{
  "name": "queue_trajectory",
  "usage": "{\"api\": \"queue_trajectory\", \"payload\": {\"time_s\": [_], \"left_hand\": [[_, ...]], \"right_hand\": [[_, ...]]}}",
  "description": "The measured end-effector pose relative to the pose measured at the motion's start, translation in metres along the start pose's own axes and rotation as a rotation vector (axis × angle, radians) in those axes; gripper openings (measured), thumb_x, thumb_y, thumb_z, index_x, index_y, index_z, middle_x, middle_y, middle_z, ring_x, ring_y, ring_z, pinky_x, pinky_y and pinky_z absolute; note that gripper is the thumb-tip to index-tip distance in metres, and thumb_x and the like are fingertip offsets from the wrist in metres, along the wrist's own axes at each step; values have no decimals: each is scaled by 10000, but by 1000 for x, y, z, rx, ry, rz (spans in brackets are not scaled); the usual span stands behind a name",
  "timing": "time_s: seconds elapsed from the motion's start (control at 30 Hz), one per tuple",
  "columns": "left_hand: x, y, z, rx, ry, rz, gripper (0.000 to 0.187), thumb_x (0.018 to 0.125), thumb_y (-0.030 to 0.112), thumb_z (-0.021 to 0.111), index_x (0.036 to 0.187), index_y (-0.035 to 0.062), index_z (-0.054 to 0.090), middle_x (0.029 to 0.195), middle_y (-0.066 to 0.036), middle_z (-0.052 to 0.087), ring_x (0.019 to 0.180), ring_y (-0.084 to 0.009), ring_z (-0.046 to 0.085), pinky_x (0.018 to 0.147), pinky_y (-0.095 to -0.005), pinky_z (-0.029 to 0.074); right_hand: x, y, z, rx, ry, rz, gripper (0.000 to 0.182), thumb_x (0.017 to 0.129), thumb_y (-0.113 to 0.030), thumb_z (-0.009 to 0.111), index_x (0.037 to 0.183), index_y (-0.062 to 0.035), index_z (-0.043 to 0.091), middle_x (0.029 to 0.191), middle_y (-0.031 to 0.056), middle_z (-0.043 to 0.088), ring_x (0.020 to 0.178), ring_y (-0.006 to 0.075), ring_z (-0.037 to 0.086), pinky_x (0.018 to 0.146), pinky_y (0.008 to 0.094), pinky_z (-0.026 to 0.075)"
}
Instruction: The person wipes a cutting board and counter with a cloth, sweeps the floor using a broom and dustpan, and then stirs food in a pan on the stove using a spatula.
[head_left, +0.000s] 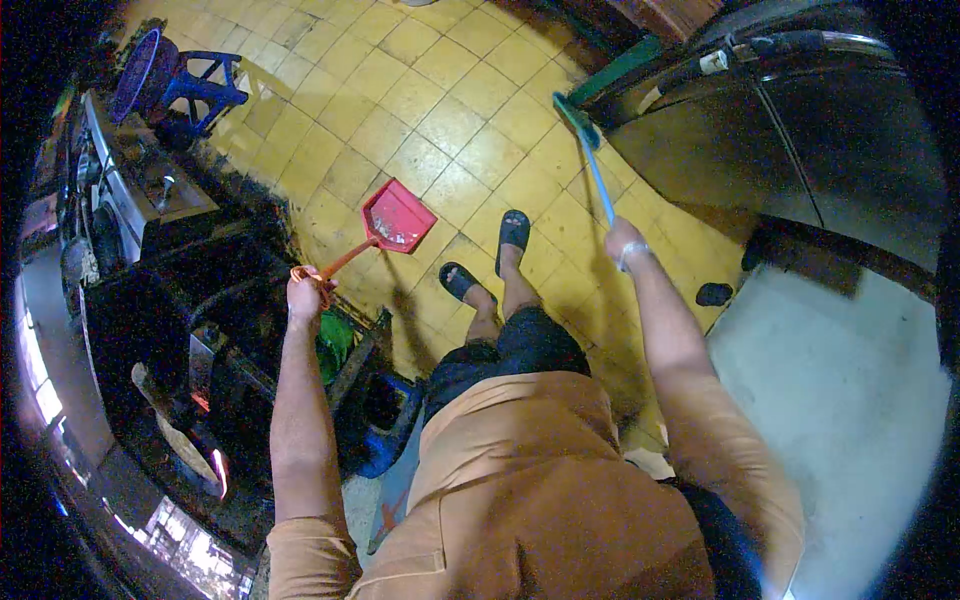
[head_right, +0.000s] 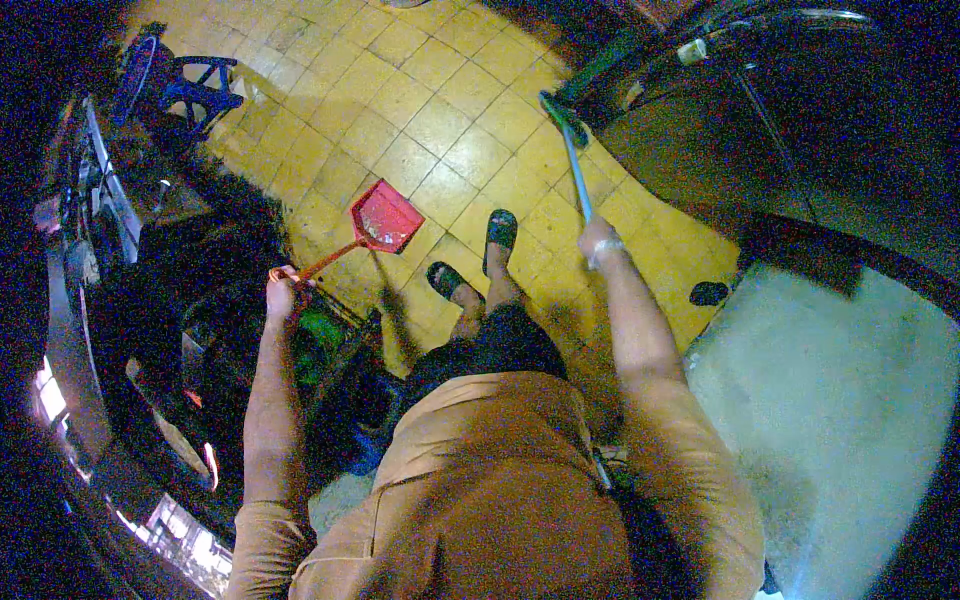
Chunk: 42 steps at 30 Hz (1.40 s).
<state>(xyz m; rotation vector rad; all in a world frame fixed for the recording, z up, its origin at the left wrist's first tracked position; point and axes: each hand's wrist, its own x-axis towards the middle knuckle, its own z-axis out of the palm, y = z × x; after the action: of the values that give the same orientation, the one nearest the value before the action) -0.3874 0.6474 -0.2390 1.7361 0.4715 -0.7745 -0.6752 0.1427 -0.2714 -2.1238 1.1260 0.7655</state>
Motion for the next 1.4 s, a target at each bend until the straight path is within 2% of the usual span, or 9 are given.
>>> {"api": "queue_trajectory", "payload": {"time_s": [0.17,0.37,0.6,0.8,0.87,1.07,1.23,1.33,1.4], "left_hand": [[-8,12,0,87,-33,-19,141,799,33,456,913,104,415,772,-107,530,585,-212,592,405,-311,436],[-14,15,4,21,36,2,150,789,21,438,921,92,426,779,-122,529,583,-217,594,411,-336,452],[-3,8,2,37,17,5,160,794,-1,415,925,90,430,807,-96,515,615,-244,617,417,-333,443],[15,-8,-6,-67,36,0,224,764,1,484,968,75,430,810,-99,519,667,-283,633,495,-386,512],[23,-12,-13,48,30,37,214,776,12,477,971,80,420,791,-94,518,639,-280,627,492,-390,522],[8,-4,-11,29,38,4,133,814,13,418,925,85,406,792,-101,520,625,-225,619,411,-318,450],[-19,14,-14,165,-126,-30,116,813,48,436,916,96,410,770,-80,524,624,-208,612,441,-308,462],[-29,12,-26,117,-187,-15,108,818,55,446,917,95,428,768,-74,521,629,-209,611,450,-316,467],[-48,16,-9,179,-204,28,109,813,44,459,918,75,461,769,-67,530,651,-206,623,437,-297,440]], "right_hand": [[5,-17,17,94,-388,69,345,819,-135,414,1139,-56,512,608,79,494,464,170,491,416,338,428],[-89,-31,1,298,-371,-19,277,832,-219,503,1021,-21,546,718,118,611,650,245,606,604,396,493],[-21,-28,53,23,224,-205,275,795,-154,479,1013,-6,555,921,236,607,848,411,582,740,452,485],[-58,-133,98,140,-295,-3,264,795,-137,454,1013,-17,543,744,184,617,574,288,604,536,403,472],[-39,-107,176,144,-375,-108,210,800,-141,468,963,-26,532,640,131,572,523,232,570,474,374,446],[-111,-117,144,628,-596,-282,140,820,-186,504,887,-64,498,537,-2,381,417,121,393,369,275,339],[-144,-14,86,622,-469,-53,332,855,-160,511,1180,-96,521,612,-36,438,453,90,425,377,260,356],[-142,101,116,92,337,-559,329,840,-115,484,1165,-67,511,679,55,584,519,184,562,441,338,453],[-154,128,106,-11,389,-522,339,834,-104,472,1168,-58,502,708,96,621,545,226,597,473,367,483]]}}
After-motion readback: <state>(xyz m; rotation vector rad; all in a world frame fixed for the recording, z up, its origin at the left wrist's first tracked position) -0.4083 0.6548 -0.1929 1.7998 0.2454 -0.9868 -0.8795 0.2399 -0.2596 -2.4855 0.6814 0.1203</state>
